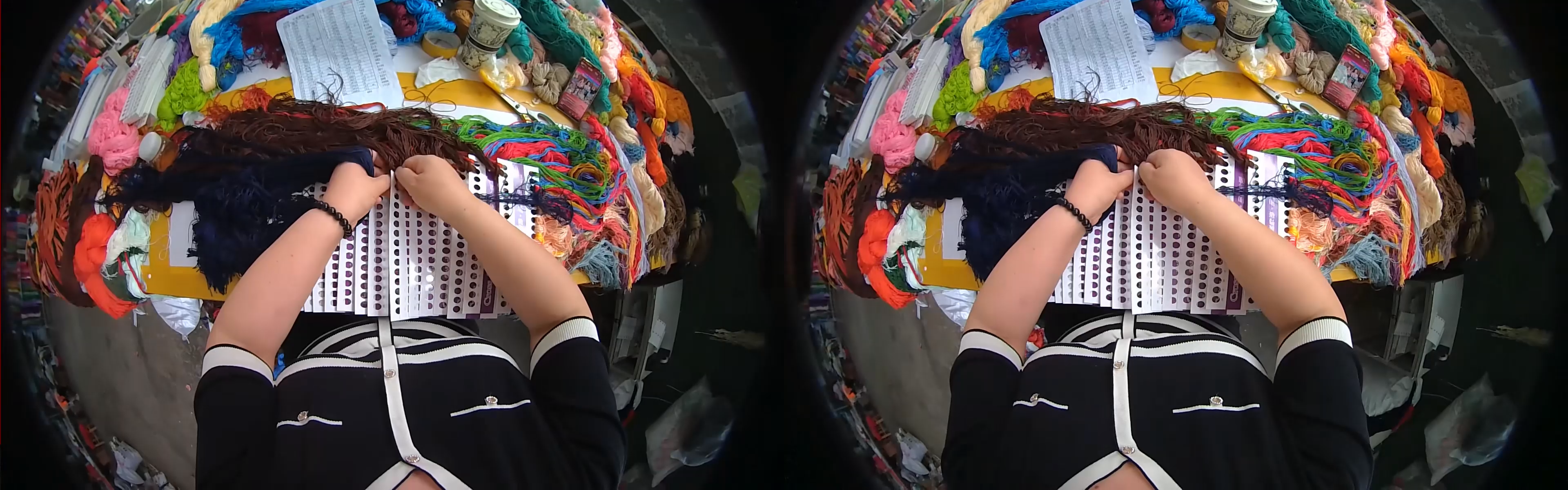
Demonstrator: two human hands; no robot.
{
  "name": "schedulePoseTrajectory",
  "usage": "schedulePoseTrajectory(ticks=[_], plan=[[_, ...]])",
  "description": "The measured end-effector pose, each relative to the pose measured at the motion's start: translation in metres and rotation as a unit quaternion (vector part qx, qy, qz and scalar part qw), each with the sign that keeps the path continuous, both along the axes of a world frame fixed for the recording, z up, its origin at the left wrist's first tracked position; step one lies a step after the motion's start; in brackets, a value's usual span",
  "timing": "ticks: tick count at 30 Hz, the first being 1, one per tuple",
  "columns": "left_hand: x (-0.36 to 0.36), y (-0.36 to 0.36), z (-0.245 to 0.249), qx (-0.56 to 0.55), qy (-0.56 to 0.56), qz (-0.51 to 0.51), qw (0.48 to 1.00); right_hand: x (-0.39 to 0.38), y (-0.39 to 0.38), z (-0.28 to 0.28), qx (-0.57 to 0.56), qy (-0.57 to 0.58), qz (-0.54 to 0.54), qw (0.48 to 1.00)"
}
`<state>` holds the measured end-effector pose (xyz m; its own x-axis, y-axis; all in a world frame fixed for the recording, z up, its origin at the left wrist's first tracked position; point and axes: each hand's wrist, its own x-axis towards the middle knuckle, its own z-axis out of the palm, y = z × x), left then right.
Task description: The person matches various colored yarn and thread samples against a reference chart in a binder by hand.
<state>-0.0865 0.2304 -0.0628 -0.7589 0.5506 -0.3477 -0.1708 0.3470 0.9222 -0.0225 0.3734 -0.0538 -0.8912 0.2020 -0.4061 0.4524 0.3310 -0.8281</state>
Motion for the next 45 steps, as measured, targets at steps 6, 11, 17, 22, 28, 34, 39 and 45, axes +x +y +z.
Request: schedulePoseTrajectory(ticks=[6,11,17,22,28,34,39,45], plan=[[-0.009,-0.015,0.004,-0.061,0.195,-0.034,0.978,0.008,0.004,0.002,-0.103,0.008,-0.067,0.992],[-0.002,-0.011,0.018,0.249,-0.179,0.032,0.951,0.006,0.005,-0.001,-0.178,-0.012,-0.084,0.98],[0.008,-0.002,0.001,0.135,0.019,-0.073,0.988,0.006,0.016,0.005,-0.298,-0.043,-0.116,0.946],[-0.017,-0.035,0.022,0.082,0.004,0.114,0.99,0.002,0.006,0.0,-0.193,-0.057,-0.041,0.979],[-0.091,-0.14,0.075,0.47,-0.184,0.144,0.852,0.0,0.004,-0.003,-0.117,-0.075,-0.019,0.99],[-0.031,-0.123,0.085,0.267,-0.064,0.261,0.925,0.016,-0.015,0.001,0.009,0.036,-0.007,0.999],[0.038,-0.104,0.088,0.228,-0.102,0.036,0.968,0.042,-0.069,0.05,-0.111,0.26,0.029,0.959],[0.065,-0.106,0.074,0.254,-0.092,-0.01,0.963,0.052,-0.095,0.065,-0.357,0.134,0.025,0.924]])
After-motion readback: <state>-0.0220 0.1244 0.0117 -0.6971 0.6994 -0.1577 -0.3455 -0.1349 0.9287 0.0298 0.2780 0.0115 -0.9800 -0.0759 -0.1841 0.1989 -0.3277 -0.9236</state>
